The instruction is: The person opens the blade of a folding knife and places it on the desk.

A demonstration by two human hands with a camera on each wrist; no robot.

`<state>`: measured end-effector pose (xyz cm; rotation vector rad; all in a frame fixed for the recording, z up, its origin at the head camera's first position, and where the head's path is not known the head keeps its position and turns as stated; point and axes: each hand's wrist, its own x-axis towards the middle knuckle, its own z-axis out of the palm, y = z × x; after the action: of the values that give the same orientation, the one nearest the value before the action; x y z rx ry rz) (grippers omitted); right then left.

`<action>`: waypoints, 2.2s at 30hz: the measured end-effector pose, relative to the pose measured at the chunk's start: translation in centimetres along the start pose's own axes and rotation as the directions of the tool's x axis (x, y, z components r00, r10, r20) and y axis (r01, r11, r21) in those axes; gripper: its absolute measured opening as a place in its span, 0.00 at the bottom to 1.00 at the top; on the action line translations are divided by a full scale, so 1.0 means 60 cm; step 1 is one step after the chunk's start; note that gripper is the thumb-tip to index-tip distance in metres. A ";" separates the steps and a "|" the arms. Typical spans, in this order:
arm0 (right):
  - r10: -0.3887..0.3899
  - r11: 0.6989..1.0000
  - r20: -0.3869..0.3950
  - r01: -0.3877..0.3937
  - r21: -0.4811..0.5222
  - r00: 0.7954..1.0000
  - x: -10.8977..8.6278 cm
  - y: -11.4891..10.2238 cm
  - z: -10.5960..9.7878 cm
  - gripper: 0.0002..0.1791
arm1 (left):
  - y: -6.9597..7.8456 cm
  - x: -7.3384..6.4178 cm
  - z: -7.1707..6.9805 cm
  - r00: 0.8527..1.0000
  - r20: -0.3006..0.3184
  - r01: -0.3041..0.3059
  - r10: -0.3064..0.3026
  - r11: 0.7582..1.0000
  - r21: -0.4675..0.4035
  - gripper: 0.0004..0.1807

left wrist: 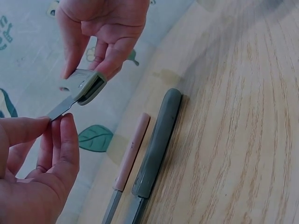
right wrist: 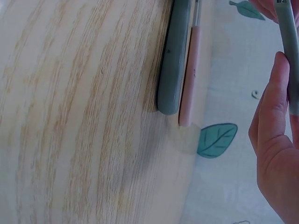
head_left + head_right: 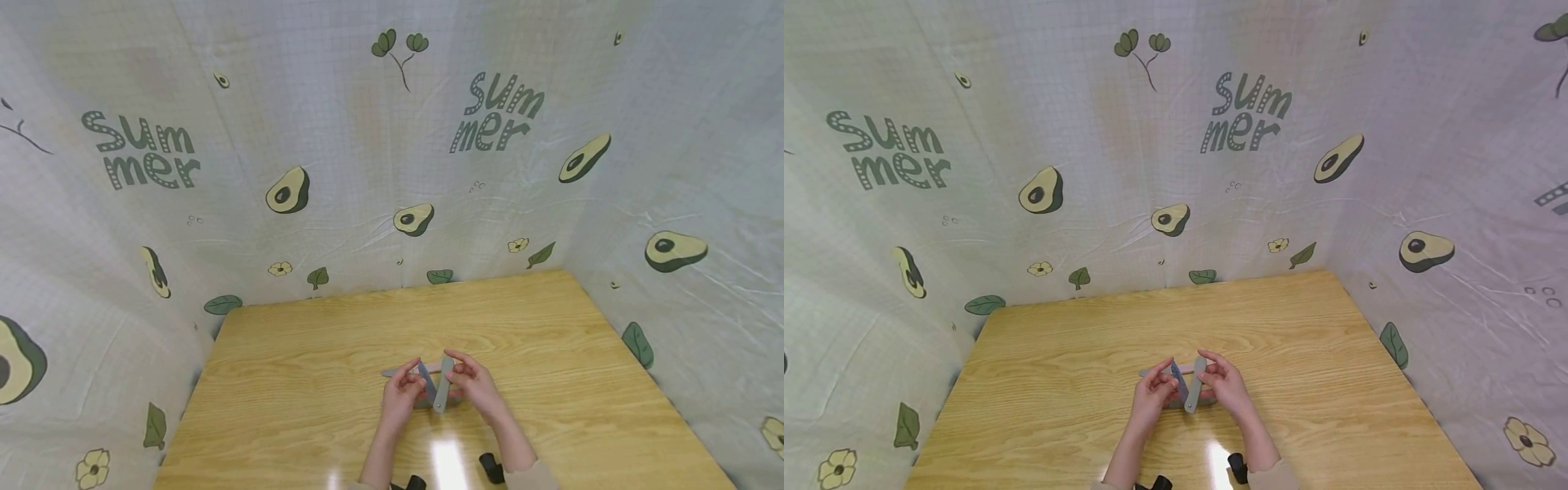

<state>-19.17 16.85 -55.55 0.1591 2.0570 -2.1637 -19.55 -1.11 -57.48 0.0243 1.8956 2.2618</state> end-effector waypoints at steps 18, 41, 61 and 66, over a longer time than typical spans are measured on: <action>-0.039 0.994 -0.146 0.053 0.094 0.988 0.005 0.005 0.004 0.25 | -0.003 0.000 0.007 0.992 -0.101 -0.082 0.070 0.988 -0.127 0.26; -0.026 0.982 -0.180 0.059 0.179 0.983 -0.004 0.001 0.005 0.22 | -0.008 -0.005 0.005 0.975 -0.211 -0.096 0.066 0.986 -0.137 0.27; -0.018 0.963 -0.222 0.076 0.258 0.975 -0.007 0.002 0.008 0.19 | -0.005 -0.008 0.012 0.945 -0.309 -0.167 0.107 0.970 -0.177 0.26; -0.023 0.954 -0.233 0.092 0.287 0.972 -0.007 0.004 0.008 0.18 | -0.006 -0.009 0.013 0.942 -0.305 -0.201 0.141 0.964 -0.173 0.28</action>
<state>-18.70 16.38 -55.66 0.4033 1.8477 -2.5905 -18.85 -0.40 -57.62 -0.1888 1.8461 2.6977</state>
